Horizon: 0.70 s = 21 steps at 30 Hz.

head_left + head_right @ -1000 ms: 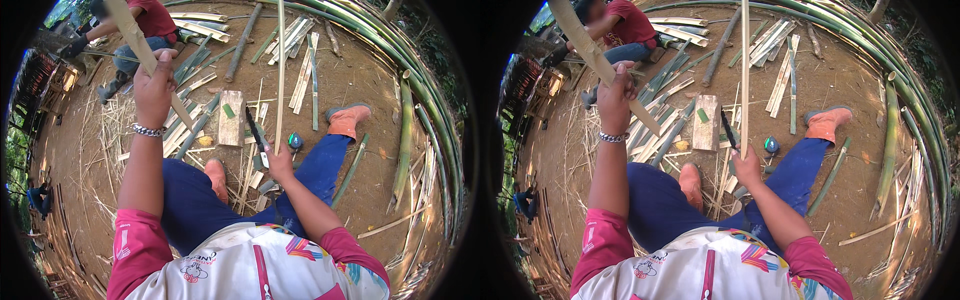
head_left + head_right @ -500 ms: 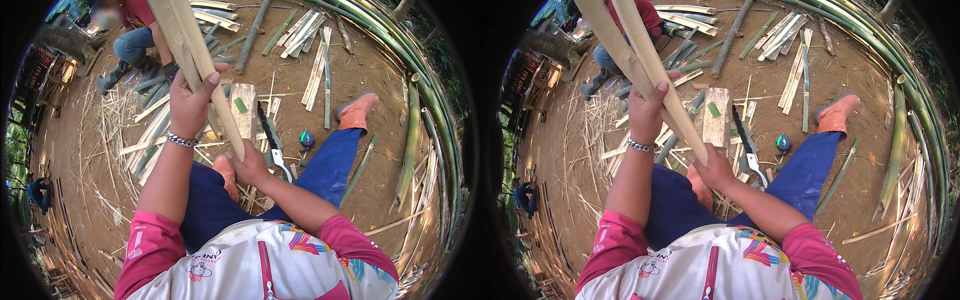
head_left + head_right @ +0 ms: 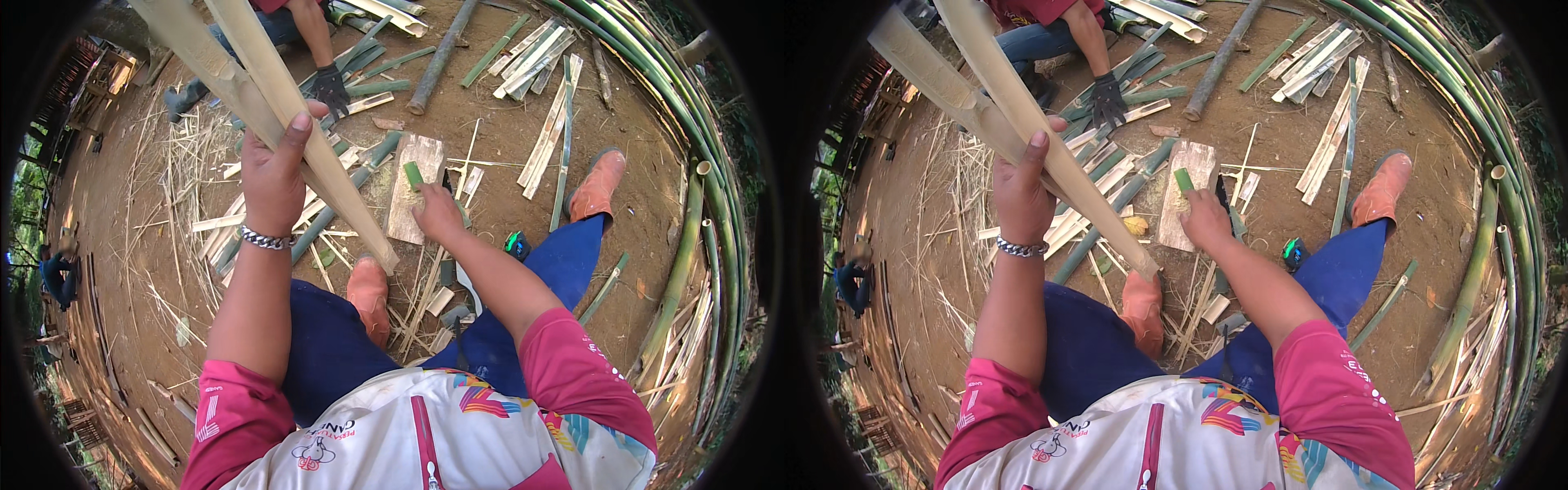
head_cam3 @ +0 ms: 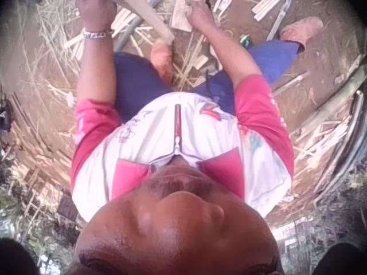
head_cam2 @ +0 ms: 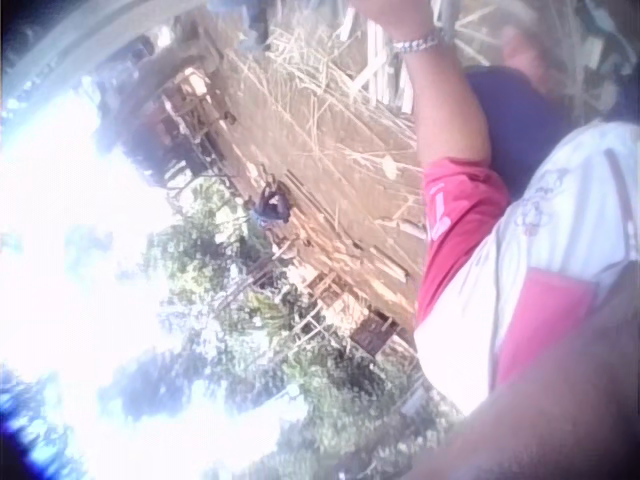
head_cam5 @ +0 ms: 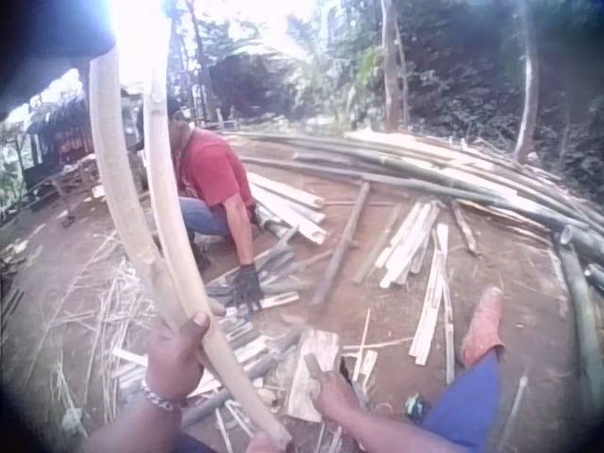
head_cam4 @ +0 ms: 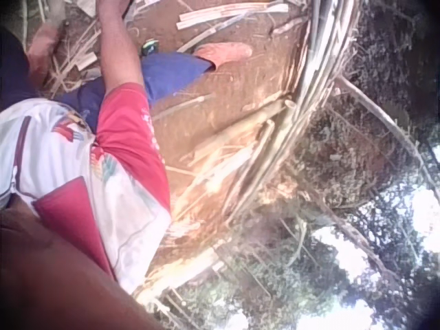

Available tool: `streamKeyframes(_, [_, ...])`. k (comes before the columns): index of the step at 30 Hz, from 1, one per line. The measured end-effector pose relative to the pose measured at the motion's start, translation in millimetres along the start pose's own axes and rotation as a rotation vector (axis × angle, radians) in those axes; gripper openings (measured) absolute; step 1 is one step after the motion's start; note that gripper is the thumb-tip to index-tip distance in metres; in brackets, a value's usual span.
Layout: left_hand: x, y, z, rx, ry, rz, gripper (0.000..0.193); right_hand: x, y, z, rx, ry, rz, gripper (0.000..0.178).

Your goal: The person sits on the ground and uses a hand saw to split long bamboo poles into thin strips. They place the bamboo on a wooden block, saw through it, and then separate the resulting strips by hand, occasionally inspecting the pieces.

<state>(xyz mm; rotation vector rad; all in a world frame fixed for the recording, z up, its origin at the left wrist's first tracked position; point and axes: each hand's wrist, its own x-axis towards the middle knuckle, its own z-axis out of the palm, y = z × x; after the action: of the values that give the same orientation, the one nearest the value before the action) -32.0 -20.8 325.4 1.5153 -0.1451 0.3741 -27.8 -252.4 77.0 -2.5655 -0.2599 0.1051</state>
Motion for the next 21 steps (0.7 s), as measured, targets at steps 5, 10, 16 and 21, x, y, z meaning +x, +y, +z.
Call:
streamKeyframes(5, [-1.6,2.2,9.7,0.04,0.024,0.026,0.029,60.1,-42.4,-25.8,-0.191,-0.128,0.2,0.06])
streamKeyframes(10, [-4.3,-0.9,14.9,0.067,0.001,0.044,0.028,41.6,-13.6,-0.4,-0.352,-0.22,-0.075,0.056])
streamKeyframes(16, [-9.8,5.9,34.5,0.078,-0.06,0.056,0.027,-79.1,32.2,-13.0,-0.215,-0.416,-0.051,0.053])
streamKeyframes(21, [-19.1,12.9,55.7,0.019,-0.119,0.069,0.027,-140.0,47.4,-41.1,0.022,-0.304,0.129,0.047])
